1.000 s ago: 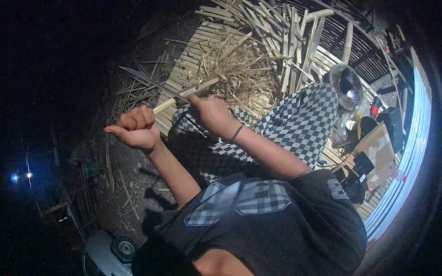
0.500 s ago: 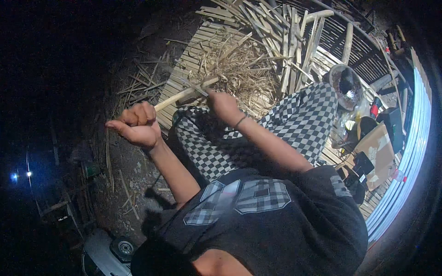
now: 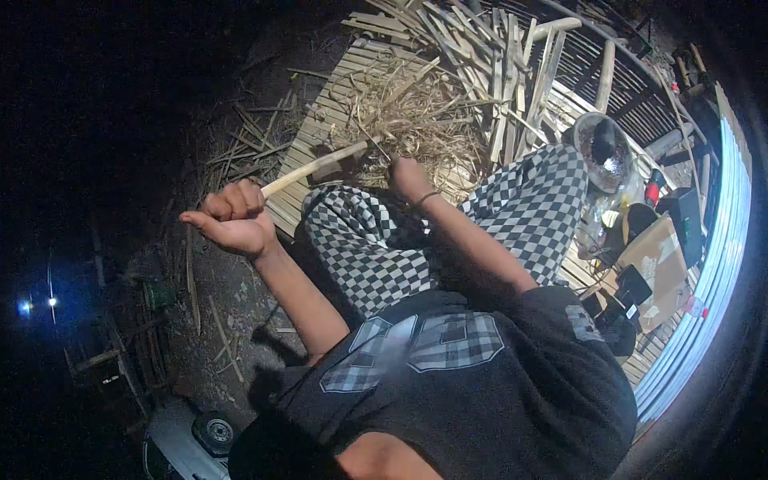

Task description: The person shaves a bamboo stick using a knife, repeatedly scraping the blade against the wood while holding the stick over a pile of shavings.

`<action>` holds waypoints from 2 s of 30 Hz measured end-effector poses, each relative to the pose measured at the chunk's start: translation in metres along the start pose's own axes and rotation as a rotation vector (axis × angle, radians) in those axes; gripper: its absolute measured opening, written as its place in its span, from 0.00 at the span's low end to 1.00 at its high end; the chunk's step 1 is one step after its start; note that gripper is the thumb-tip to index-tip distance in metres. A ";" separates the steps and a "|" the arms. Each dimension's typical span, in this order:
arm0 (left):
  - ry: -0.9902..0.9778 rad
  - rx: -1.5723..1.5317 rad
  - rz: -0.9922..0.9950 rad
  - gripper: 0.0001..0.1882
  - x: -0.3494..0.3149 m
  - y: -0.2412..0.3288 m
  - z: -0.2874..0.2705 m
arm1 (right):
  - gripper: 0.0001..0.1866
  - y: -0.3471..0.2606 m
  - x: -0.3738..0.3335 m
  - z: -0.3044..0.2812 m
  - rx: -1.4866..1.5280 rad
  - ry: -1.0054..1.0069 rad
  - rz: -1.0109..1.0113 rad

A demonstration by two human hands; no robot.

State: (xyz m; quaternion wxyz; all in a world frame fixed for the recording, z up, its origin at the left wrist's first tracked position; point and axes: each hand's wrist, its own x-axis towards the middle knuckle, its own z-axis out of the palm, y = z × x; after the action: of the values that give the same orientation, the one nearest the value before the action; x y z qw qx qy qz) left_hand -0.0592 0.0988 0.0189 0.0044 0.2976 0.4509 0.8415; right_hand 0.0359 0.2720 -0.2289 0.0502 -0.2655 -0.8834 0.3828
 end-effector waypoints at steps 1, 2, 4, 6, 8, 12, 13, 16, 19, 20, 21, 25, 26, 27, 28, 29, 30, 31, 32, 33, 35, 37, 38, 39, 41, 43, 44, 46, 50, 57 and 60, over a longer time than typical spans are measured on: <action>-0.007 -0.018 -0.004 0.33 0.000 0.003 -0.005 | 0.13 -0.004 0.001 -0.001 -0.031 0.012 -0.026; -0.015 -0.037 -0.008 0.33 -0.001 0.005 -0.008 | 0.13 -0.009 0.001 -0.002 -0.029 0.009 -0.027; 0.013 -0.008 0.006 0.33 -0.004 0.011 -0.012 | 0.13 -0.036 -0.003 -0.007 -0.057 -0.001 -0.051; 0.023 -0.009 0.008 0.33 -0.004 0.003 -0.005 | 0.11 -0.054 -0.017 -0.023 -0.003 0.022 -0.061; -0.018 0.020 -0.009 0.34 -0.004 0.005 0.003 | 0.11 -0.048 -0.016 -0.018 -0.004 0.046 -0.074; -0.026 -0.051 -0.007 0.33 -0.002 0.004 -0.006 | 0.11 0.018 0.001 0.014 -0.051 0.034 0.012; -0.029 -0.052 -0.007 0.33 -0.002 0.004 -0.006 | 0.10 0.016 0.002 0.010 -0.070 0.039 0.011; 0.012 -0.015 0.003 0.33 -0.006 0.005 -0.005 | 0.10 -0.004 0.002 0.004 -0.061 -0.006 0.004; -0.033 0.014 0.031 0.33 -0.005 0.002 -0.003 | 0.11 -0.022 -0.016 -0.008 -0.022 0.016 -0.033; -0.030 0.009 0.021 0.33 -0.004 0.004 0.001 | 0.11 -0.014 -0.014 -0.002 -0.018 0.016 -0.037; -0.025 0.005 0.010 0.33 -0.003 0.006 0.003 | 0.11 0.002 -0.011 0.007 -0.038 0.020 0.031; 0.011 0.026 0.013 0.33 -0.006 0.007 -0.005 | 0.10 0.033 0.000 0.010 -0.070 0.043 0.059; 0.003 0.015 0.002 0.33 -0.006 0.003 -0.001 | 0.10 0.046 0.004 0.018 -0.072 0.050 0.075; 0.036 0.002 -0.007 0.33 -0.005 -0.001 0.002 | 0.10 0.058 0.010 0.024 -0.078 0.046 0.066; 0.085 0.014 0.001 0.33 -0.005 0.005 0.001 | 0.10 0.056 0.015 0.033 -0.076 0.024 0.031; 0.101 0.028 0.008 0.33 -0.007 0.008 -0.006 | 0.10 0.035 0.007 0.028 -0.075 0.007 0.016; 0.118 0.064 0.020 0.33 -0.009 0.011 -0.013 | 0.11 0.015 -0.006 0.023 -0.015 0.015 0.004; 0.117 0.075 0.023 0.34 -0.009 0.006 -0.013 | 0.12 0.006 -0.013 0.011 0.037 0.047 0.011; 0.107 0.067 0.023 0.34 -0.005 0.004 -0.010 | 0.15 0.023 -0.011 0.019 0.026 0.069 0.042; -0.008 -0.065 0.060 0.34 -0.001 0.001 -0.007 | 0.15 0.044 -0.010 0.022 0.026 0.080 0.046; -0.112 -0.179 0.104 0.35 0.000 0.006 -0.005 | 0.16 0.044 -0.012 0.015 0.070 0.026 0.136; -0.012 -0.180 0.106 0.36 -0.009 0.012 0.003 | 0.16 0.042 -0.009 0.011 0.000 -0.018 0.152; -0.004 -0.128 0.063 0.34 -0.011 0.011 0.000 | 0.16 0.041 -0.009 0.010 -0.012 0.026 0.113; -0.007 -0.134 0.059 0.34 -0.013 0.009 0.002 | 0.17 0.040 -0.010 0.008 -0.024 0.071 0.075; -0.023 -0.052 0.058 0.32 -0.015 0.014 0.006 | 0.19 0.021 -0.018 0.000 -0.006 0.029 0.080; -0.070 -0.021 0.082 0.31 -0.014 0.012 0.017 | 0.19 0.008 -0.025 -0.007 0.108 0.024 0.092; -0.096 -0.002 0.090 0.31 -0.013 0.010 0.020 | 0.19 0.000 -0.027 -0.009 0.063 0.050 0.093; -0.123 -0.059 0.027 0.33 -0.011 0.008 0.025 | 0.19 -0.018 -0.033 -0.021 0.155 0.049 0.089; -0.167 -0.069 -0.042 0.34 -0.006 0.002 0.017 | 0.16 -0.089 -0.057 -0.072 0.290 0.054 -0.028; 0.009 0.016 0.158 0.37 -0.012 -0.014 0.028 | 0.09 -0.092 -0.058 -0.054 0.340 0.099 -0.203; 0.051 0.040 0.176 0.37 -0.013 -0.009 0.029 | 0.10 -0.037 -0.029 -0.013 0.199 0.084 -0.034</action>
State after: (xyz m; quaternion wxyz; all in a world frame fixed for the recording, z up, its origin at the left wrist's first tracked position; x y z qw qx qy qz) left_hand -0.0363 0.1230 0.0179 -0.0872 0.3145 0.4396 0.8368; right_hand 0.0483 0.2452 -0.1906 0.1198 -0.2602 -0.8426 0.4561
